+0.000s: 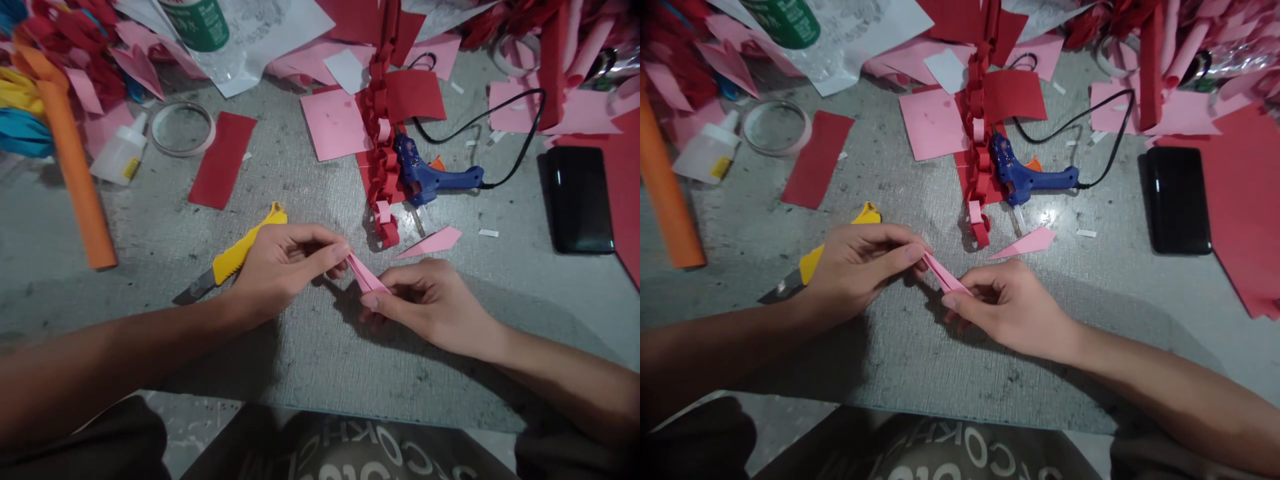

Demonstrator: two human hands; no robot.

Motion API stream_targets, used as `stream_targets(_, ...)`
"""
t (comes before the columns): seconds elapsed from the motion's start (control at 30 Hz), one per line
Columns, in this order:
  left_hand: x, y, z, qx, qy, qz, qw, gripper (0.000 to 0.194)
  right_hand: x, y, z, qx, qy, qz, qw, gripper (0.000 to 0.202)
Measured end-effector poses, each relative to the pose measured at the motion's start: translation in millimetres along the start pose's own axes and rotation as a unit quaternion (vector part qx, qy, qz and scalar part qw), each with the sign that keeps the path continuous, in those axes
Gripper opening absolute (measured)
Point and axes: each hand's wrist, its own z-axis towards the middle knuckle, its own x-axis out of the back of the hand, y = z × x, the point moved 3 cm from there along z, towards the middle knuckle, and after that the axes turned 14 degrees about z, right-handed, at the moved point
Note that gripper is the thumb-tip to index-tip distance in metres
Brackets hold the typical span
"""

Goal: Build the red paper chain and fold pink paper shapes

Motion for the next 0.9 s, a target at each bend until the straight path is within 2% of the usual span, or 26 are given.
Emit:
stream_targets(0.27, 1.6, 1, -2, 0.015, -0.001, 0.013, 1.0, 0.007, 0, -1, -1, 0.001, 0.009, -0.008, 1.0, 0.033)
stream_targets(0.43, 4.1, -6, -4, 0.0, -0.034, -0.026, 0.999, 0.018, 0, -1, -1, 0.011, 0.013, -0.017, 1.0, 0.034)
stream_targets(0.53, 4.7, -8, -4, 0.001, -0.019, -0.028, 0.999, 0.019, -1, -1, -1, 0.021, 0.014, -0.033, 0.999, 0.032)
stream_targets(0.7, 2.7, 0, -3, 0.015, 0.013, 0.025, 0.999, 0.011, -1, 0, -2, 0.033, 0.021, -0.067, 0.997, 0.033)
stream_targets(0.9, 2.9, 2, -2, 0.021, 0.023, 0.062, 0.998, 0.012, 0, -1, -3, 0.032, 0.024, -0.072, 0.997, 0.032)
